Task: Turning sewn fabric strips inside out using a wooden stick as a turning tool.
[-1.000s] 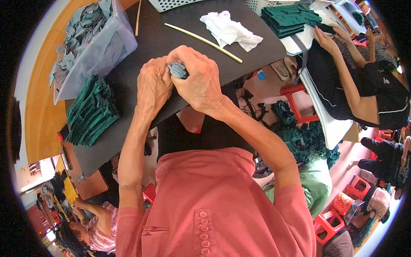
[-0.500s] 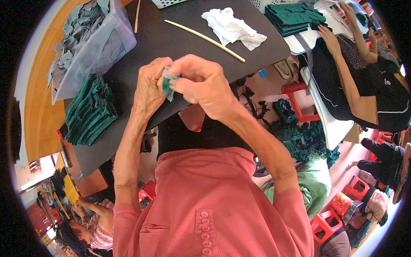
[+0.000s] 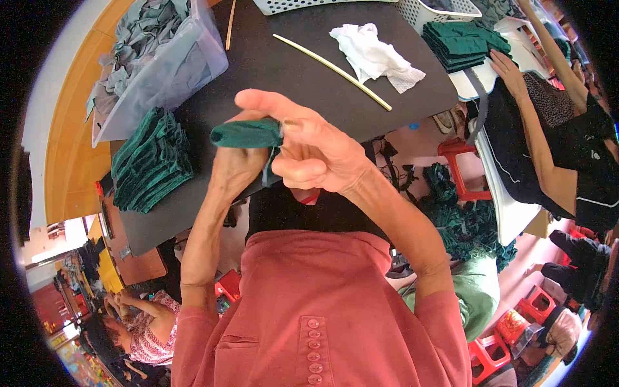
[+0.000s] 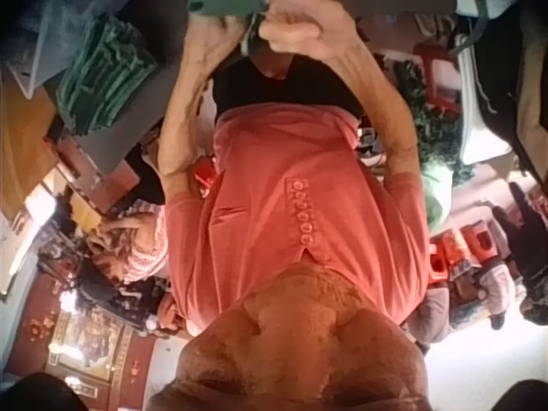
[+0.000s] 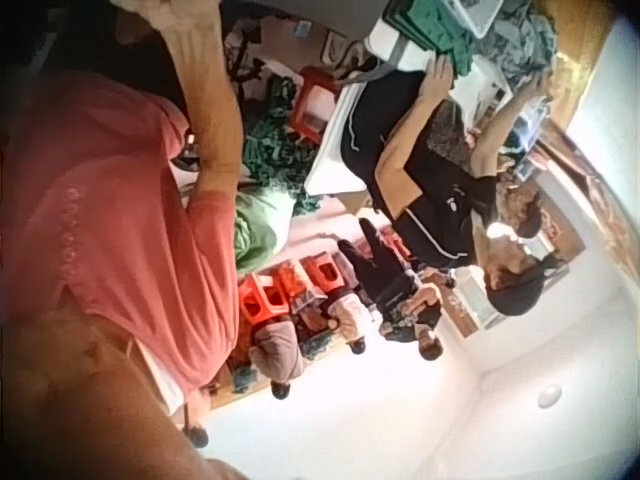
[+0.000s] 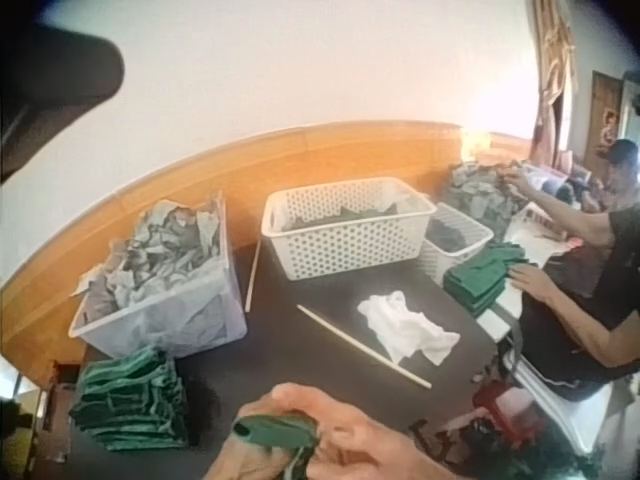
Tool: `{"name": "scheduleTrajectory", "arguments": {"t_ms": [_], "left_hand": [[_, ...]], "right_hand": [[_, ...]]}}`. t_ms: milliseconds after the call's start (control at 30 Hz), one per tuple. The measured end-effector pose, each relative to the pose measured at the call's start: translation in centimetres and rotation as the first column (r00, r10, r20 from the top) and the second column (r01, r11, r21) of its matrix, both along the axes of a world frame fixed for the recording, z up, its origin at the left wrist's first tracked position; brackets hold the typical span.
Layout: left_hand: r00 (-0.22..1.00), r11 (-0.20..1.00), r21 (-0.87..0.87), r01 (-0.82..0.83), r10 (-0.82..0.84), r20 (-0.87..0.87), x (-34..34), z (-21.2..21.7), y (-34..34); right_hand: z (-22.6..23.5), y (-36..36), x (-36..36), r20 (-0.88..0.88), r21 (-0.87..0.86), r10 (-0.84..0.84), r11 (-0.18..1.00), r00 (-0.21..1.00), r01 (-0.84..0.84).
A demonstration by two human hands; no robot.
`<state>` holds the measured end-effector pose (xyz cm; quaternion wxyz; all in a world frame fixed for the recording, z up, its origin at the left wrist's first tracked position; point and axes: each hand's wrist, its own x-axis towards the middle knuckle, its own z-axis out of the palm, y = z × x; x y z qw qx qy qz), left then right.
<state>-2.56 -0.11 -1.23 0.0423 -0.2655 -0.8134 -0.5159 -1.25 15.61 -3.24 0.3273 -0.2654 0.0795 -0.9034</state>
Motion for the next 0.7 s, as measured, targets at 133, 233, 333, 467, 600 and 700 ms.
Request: {"name": "scheduleTrajectory", "arguments": {"t_ms": [133, 233, 333, 467, 600, 700], "left_hand": [[0.958, 0.945, 0.307, -0.114, 0.022, 0.286, 0.6, 1.2, -1.5], [0.989, 0.997, 0.071, -0.011, 0.021, -0.145, 1.0, 2.9, -1.8], [0.919, 0.977, -0.205, -0.062, -0.024, -0.394, 0.7, 3.4, -2.0], [0.91, 0.94, -0.321, -0.114, -0.031, -0.414, 0.6, 3.7, -2.3], [0.92, 0.948, -0.314, -0.054, -0.076, -0.386, 0.5, 3.1, -2.5], [0.93, 0.956, -0.292, -0.031, -0.079, -0.36, 0.4, 2.7, -2.4]], "right_hand": [[-0.2, 1.2, -0.1, 0.021, 0.038, -0.032, 0.999, 0.999, 0.031], [-0.7, 1.3, 0.0, 0.028, 0.097, -0.073, 0.993, 0.997, 0.07], [0.5, 1.1, 0.4, 0.05, 0.213, -0.143, 0.968, 0.988, 0.13], [0.7, 0.9, 0.5, -0.016, 0.346, -0.183, 0.921, 0.983, 0.177], [1.1, 0.9, 1.2, -0.035, 0.417, -0.242, 0.878, 0.97, 0.234], [0.9, 1.3, 1.3, -0.059, 0.443, -0.213, 0.87, 0.975, 0.217]]}}
